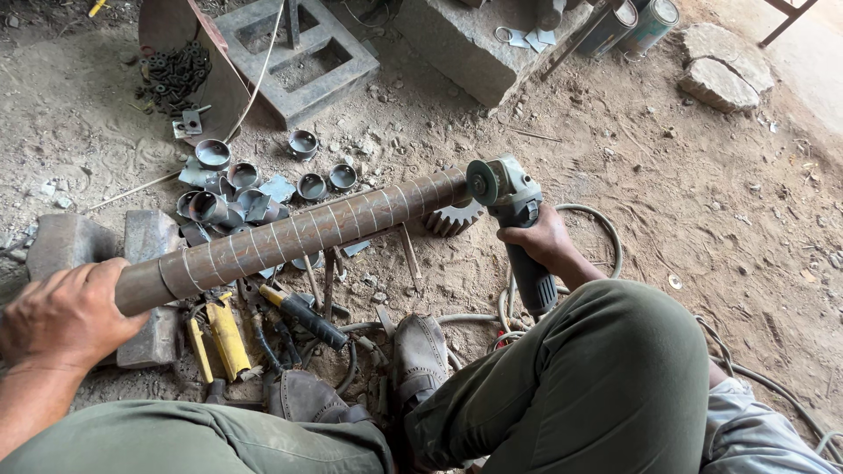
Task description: The person uses an angle grinder to smooth the surface of a long metal pipe that is propped on concrete blocks. The pipe is held steady with the left hand while the right hand operates the grinder along its length.
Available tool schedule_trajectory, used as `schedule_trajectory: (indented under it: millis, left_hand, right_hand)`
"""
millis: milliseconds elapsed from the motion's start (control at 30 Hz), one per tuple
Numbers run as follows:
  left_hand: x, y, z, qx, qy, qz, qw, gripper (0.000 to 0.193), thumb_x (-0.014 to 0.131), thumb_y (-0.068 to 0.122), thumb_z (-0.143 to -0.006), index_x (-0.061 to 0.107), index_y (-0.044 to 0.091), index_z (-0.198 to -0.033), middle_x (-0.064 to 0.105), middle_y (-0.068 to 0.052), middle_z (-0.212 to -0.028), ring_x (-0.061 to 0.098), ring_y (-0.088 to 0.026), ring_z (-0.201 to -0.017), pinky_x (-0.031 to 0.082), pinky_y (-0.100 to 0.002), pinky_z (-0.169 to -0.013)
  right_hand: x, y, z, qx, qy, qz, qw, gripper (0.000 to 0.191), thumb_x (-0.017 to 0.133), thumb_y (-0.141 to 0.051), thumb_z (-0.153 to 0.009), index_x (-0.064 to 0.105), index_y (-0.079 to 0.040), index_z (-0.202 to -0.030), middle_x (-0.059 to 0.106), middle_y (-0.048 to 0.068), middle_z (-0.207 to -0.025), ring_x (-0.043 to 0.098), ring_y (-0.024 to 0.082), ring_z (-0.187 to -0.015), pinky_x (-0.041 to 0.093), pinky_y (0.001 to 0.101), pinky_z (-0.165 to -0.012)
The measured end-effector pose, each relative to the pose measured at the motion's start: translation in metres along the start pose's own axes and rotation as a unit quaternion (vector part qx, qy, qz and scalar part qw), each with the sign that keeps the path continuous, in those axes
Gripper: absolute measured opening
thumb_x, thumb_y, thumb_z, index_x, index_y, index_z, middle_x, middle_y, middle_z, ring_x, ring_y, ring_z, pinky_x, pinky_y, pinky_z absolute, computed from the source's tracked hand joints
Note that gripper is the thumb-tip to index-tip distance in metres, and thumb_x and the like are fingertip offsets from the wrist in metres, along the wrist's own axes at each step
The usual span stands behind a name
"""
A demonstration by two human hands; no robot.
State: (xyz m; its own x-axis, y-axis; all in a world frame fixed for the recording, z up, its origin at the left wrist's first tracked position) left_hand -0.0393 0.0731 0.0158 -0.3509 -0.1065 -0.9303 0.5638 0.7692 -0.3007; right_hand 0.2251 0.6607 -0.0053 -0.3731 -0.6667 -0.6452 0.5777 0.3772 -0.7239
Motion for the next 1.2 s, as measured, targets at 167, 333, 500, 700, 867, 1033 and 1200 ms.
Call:
schedule_trajectory:
  millis: [167,333,500,700,867,1033,1200]
  left_hand:
    - [0.008,0.001,0.01,0.002,0.04,-0.018,0.999,0.053,0.087,0.048,-0.072,0.073,0.021,-0.115,0.077,0.001,-0.096,0.075,-0.015,-0.086,0.06,-0.031,-0.082]
    - [0.022,-0.009,0.003,-0.018,-0.044,0.019,0.999,0.065,0.086,0.054,-0.068,0.071,0.023,-0.122,0.077,0.0,-0.101,0.076,-0.019,-0.093,0.06,-0.034,-0.088]
    - [0.054,-0.027,-0.014,-0.062,-0.318,0.103,0.94,0.078,0.088,0.064,-0.055,0.07,0.037,-0.127,0.082,-0.001,-0.111,0.08,-0.023,-0.106,0.062,-0.036,-0.097]
    - [0.039,-0.022,-0.017,-0.087,-0.303,0.054,0.947,0.081,0.089,0.06,-0.058,0.067,0.038,-0.133,0.08,-0.002,-0.116,0.076,-0.026,-0.11,0.06,-0.043,-0.099]
    - [0.031,-0.019,-0.014,-0.085,-0.281,0.041,0.955,0.082,0.087,0.062,-0.059,0.066,0.037,-0.135,0.079,0.0,-0.119,0.077,-0.026,-0.109,0.061,-0.043,-0.096]
    - [0.029,-0.018,-0.01,-0.08,-0.239,0.035,0.967,0.084,0.087,0.062,-0.062,0.065,0.034,-0.137,0.078,0.0,-0.12,0.076,-0.024,-0.108,0.062,-0.041,-0.096]
    - [0.003,-0.005,-0.007,-0.028,-0.087,0.026,0.996,0.084,0.087,0.062,-0.055,0.069,0.025,-0.128,0.078,0.0,-0.112,0.076,-0.021,-0.103,0.061,-0.038,-0.093]
  right_hand:
    - [0.0,0.009,-0.007,-0.019,0.003,-0.006,1.0,0.05,0.085,-0.027,-0.06,0.068,0.002,-0.097,0.074,0.014,-0.085,0.072,0.023,-0.072,0.061,0.0365,-0.07]
    - [0.0,0.012,-0.008,-0.012,0.004,0.009,1.0,0.049,0.084,-0.028,-0.06,0.069,0.002,-0.096,0.074,0.013,-0.084,0.072,0.023,-0.072,0.06,0.0367,-0.071]
    - [0.002,0.005,-0.001,-0.023,-0.005,0.003,1.0,0.049,0.084,-0.028,-0.06,0.07,0.002,-0.095,0.074,0.013,-0.084,0.072,0.023,-0.072,0.06,0.0365,-0.071]
    - [0.0,-0.005,0.005,-0.013,-0.01,0.017,1.0,0.048,0.083,-0.029,-0.06,0.072,0.002,-0.094,0.075,0.014,-0.083,0.073,0.023,-0.071,0.06,0.0359,-0.07]
    - [-0.002,-0.016,0.008,-0.009,-0.003,0.011,1.0,0.05,0.084,-0.03,-0.059,0.07,0.002,-0.095,0.074,0.014,-0.083,0.073,0.023,-0.071,0.06,0.0365,-0.069]
    - [-0.002,-0.014,0.007,-0.009,0.0,0.0,1.0,0.05,0.084,-0.029,-0.059,0.07,0.002,-0.095,0.074,0.014,-0.083,0.072,0.023,-0.071,0.06,0.0368,-0.069]
    - [-0.001,-0.001,0.001,0.003,-0.003,0.013,1.0,0.048,0.084,-0.028,-0.06,0.071,0.003,-0.094,0.074,0.014,-0.083,0.073,0.023,-0.07,0.061,0.037,-0.069]
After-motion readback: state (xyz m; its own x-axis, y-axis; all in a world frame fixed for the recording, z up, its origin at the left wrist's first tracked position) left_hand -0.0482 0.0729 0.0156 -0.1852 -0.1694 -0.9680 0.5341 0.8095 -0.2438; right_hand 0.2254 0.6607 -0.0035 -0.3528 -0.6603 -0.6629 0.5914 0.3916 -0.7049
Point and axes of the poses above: each hand's wrist, its own z-axis away from the middle knuckle, its own x-axis out of the palm, y = z × x, the point moved 9 cm from there along -z, towards the middle knuckle
